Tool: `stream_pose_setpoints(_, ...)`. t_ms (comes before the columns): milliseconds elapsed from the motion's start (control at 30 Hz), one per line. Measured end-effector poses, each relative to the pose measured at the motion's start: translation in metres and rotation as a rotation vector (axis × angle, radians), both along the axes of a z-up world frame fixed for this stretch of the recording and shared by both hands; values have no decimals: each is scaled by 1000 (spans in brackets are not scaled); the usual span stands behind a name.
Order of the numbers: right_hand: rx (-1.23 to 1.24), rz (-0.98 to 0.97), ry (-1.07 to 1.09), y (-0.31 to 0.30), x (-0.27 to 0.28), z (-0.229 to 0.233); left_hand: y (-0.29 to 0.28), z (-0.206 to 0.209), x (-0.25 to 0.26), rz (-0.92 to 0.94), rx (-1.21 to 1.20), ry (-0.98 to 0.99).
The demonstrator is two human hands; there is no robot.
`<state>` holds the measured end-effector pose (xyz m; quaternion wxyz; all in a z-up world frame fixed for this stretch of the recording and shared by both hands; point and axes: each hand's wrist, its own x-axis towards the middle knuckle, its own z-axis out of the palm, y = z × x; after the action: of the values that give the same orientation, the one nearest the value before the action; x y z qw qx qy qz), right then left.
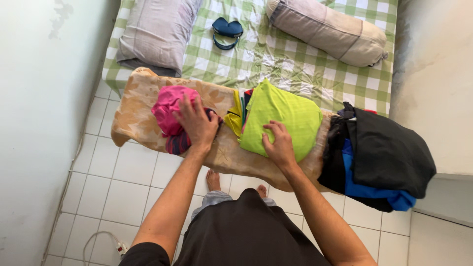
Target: The person picks up a pile of clothes from a wardrobe shelf and places them on a board. The person then folds each clothing item individually and stacks them on the board.
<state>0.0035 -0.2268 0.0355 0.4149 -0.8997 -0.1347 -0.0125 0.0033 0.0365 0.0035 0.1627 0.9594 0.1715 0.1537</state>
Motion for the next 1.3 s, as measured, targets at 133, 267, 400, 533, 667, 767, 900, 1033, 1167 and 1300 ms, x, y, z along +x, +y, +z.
stream_pose_setpoints(133, 5, 75, 36, 41, 1, -22, 53, -9, 6, 231, -169, 153)
stream_pose_setpoints(267, -6, 150, 270, 86, -2, -48, 89, -28, 8, 323, -453, 324)
stream_pose_setpoints(400, 201, 163, 666, 127, -7, -69, 118, -60, 17, 291, -486, 483)
stream_pose_setpoints(533, 410, 44, 986, 161, 1, -70, 137, -93, 25, 138, -593, 338)
stream_pose_setpoints(667, 703, 71, 990, 184, 3, -66, 144, -98, 15, -82, -1068, 357)
stream_pose_setpoints(767, 819, 68, 964, 191, 4, -59, 127, -85, 10, -257, -1127, 266)
stream_pose_setpoints(900, 884, -36, 1040, 186, 5, -50, 106, -55, 8, -212, -1140, 239)
stream_pose_setpoints(1033, 940, 1, 888, 160, 3, -53, 85, -27, 14, -355, -1159, 197)
stream_pose_setpoints(1167, 934, -113, 769, 108, 7, -47, 49, 2, 25, -429, -1421, 260)
stream_pose_setpoints(1300, 975, -188, 749, 35, 1, -13, -5, 23, 30, -477, -1748, 269)
